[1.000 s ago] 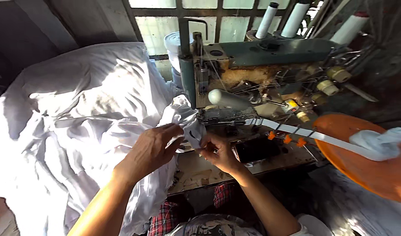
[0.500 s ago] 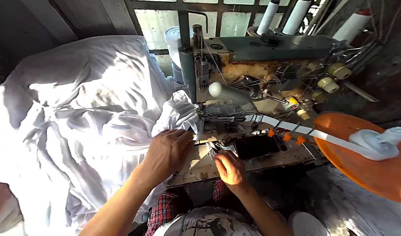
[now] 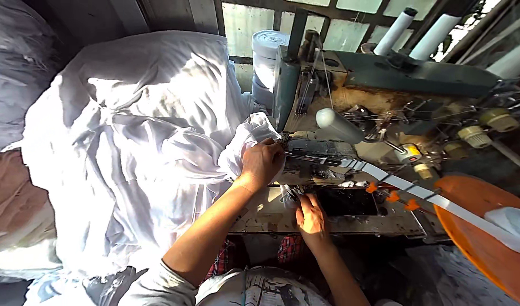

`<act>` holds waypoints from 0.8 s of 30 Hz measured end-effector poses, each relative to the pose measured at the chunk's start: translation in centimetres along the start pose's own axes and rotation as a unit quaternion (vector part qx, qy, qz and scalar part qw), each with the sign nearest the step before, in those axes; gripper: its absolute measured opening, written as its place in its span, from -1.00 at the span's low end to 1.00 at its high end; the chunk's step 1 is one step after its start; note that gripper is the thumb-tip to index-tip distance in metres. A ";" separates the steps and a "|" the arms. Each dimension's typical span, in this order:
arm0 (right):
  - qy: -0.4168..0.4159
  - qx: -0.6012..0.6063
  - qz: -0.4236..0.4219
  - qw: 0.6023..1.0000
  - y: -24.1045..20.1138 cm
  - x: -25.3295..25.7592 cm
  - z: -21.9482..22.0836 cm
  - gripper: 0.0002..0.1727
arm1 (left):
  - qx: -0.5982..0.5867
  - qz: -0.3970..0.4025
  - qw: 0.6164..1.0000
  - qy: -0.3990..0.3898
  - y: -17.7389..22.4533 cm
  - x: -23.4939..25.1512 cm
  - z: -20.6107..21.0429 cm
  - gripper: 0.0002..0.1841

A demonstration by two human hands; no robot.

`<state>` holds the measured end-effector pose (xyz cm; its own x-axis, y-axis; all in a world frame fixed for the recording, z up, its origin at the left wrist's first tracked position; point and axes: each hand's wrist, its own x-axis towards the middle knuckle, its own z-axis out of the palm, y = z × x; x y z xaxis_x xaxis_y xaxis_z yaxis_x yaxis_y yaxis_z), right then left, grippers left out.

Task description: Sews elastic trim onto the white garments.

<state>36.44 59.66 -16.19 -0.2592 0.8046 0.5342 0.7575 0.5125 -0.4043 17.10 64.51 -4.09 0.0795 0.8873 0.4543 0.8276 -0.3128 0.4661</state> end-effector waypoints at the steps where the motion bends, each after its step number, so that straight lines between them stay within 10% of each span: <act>1: 0.003 0.011 0.001 1.000 0.2 0.1 0.0 -0.73 | 0.005 0.004 1.000 0.009 0.1 -0.1 0.3 -0.92; 18: 0.044 0.178 0.054 0.982 0.0 3.9 -6.0 -0.70 | -0.012 0.055 0.998 0.041 -0.7 -1.2 0.9 -0.85; 24: -0.012 -0.017 -0.040 0.999 -1.7 9.0 -8.4 -0.66 | 0.008 0.071 0.993 0.095 -0.9 -1.2 2.1 -0.86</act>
<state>37.82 63.55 -4.48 -0.3341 0.7687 0.5454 0.7535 0.5655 -0.3354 17.44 64.43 -6.62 0.0912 0.7538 0.6507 0.8247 -0.4235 0.3750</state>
